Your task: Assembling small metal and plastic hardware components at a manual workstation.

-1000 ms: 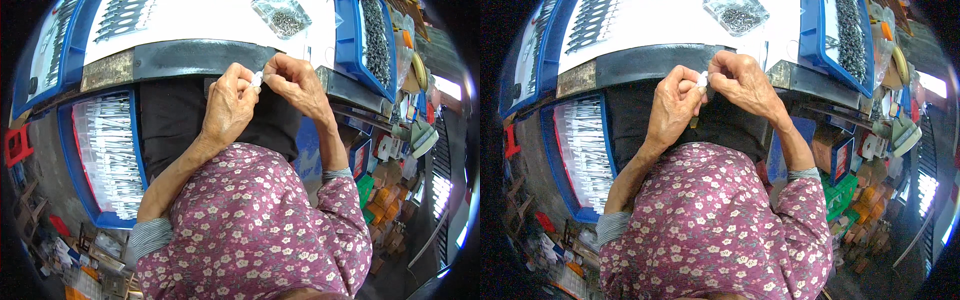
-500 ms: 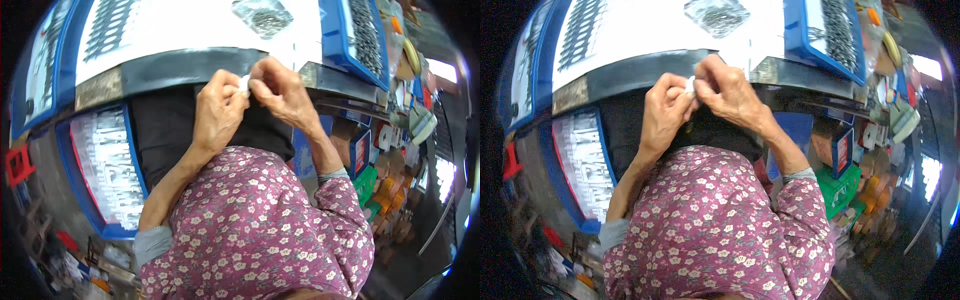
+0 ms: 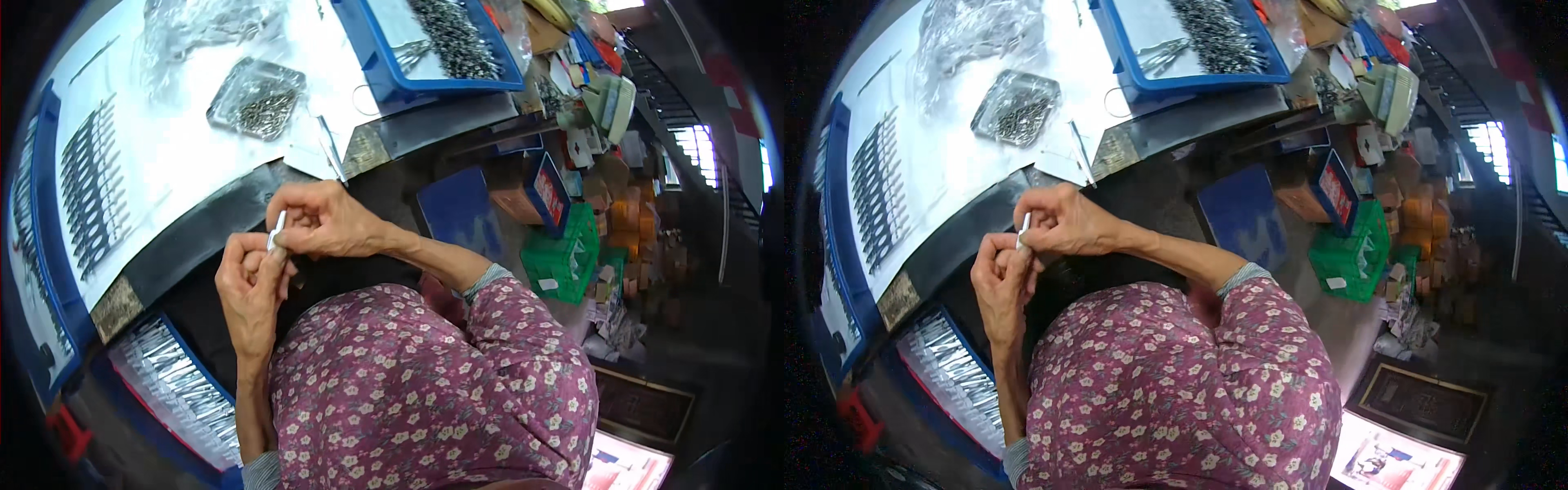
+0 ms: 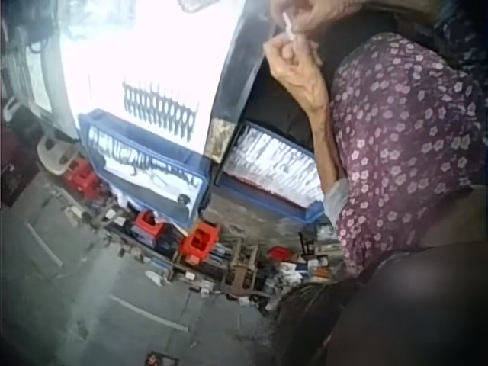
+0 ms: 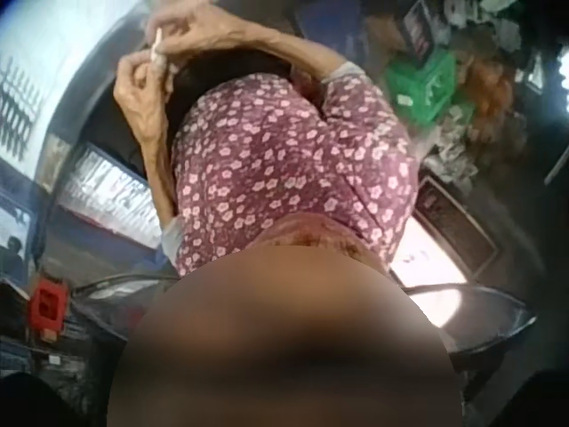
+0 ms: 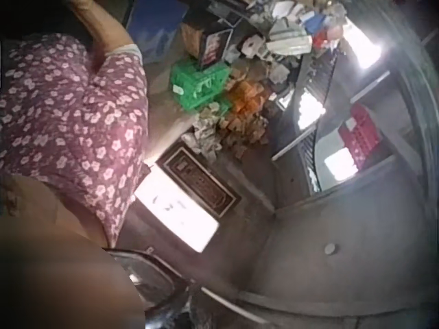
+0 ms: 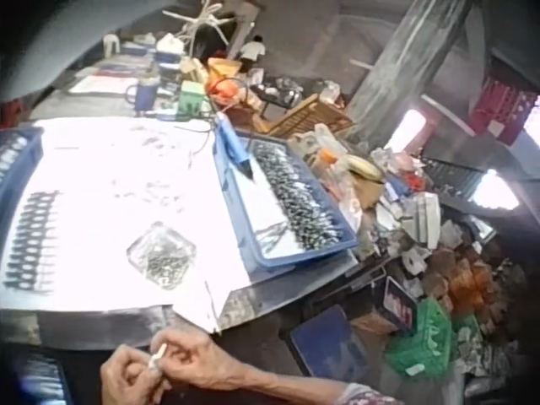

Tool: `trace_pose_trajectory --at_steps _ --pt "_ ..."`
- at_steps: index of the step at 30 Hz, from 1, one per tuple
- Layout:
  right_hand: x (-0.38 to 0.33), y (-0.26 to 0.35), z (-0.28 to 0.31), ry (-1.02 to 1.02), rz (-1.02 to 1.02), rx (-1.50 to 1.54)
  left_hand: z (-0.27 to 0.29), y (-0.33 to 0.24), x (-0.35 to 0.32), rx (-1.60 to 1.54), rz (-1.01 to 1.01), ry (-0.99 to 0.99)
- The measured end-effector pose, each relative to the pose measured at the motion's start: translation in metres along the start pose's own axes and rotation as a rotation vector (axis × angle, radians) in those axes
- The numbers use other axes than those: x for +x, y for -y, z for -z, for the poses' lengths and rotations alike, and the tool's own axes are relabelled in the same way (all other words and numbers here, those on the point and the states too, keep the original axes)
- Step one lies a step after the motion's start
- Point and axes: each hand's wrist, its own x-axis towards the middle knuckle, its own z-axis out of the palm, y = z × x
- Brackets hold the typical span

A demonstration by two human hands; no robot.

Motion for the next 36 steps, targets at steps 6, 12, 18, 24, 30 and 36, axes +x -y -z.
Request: trace_pose_trajectory --at_steps 6,12,18,24,30,36 --pt "0.003 -0.004 -0.003 0.031 0.061 -0.058 0.003 -0.001 -0.002 0.037 0.002 -0.001" --pt "0.005 -0.009 -0.001 0.050 -0.007 0.069 0.007 0.004 -0.001 0.003 -0.013 0.020" --pt "0.004 -0.008 -0.003 0.075 -0.054 0.179 0.010 0.006 -0.002 -0.071 0.000 0.014" --pt "0.003 -0.006 -0.008 0.050 -0.017 0.267 0.014 0.008 0.002 -0.162 0.009 0.037" --pt "0.002 -0.011 -0.014 -0.022 0.049 0.188 0.015 0.012 0.003 -0.232 0.020 0.049" --pt "0.001 -0.005 -0.012 0.030 0.033 0.106 0.016 0.006 0.001 -0.187 0.017 0.057"
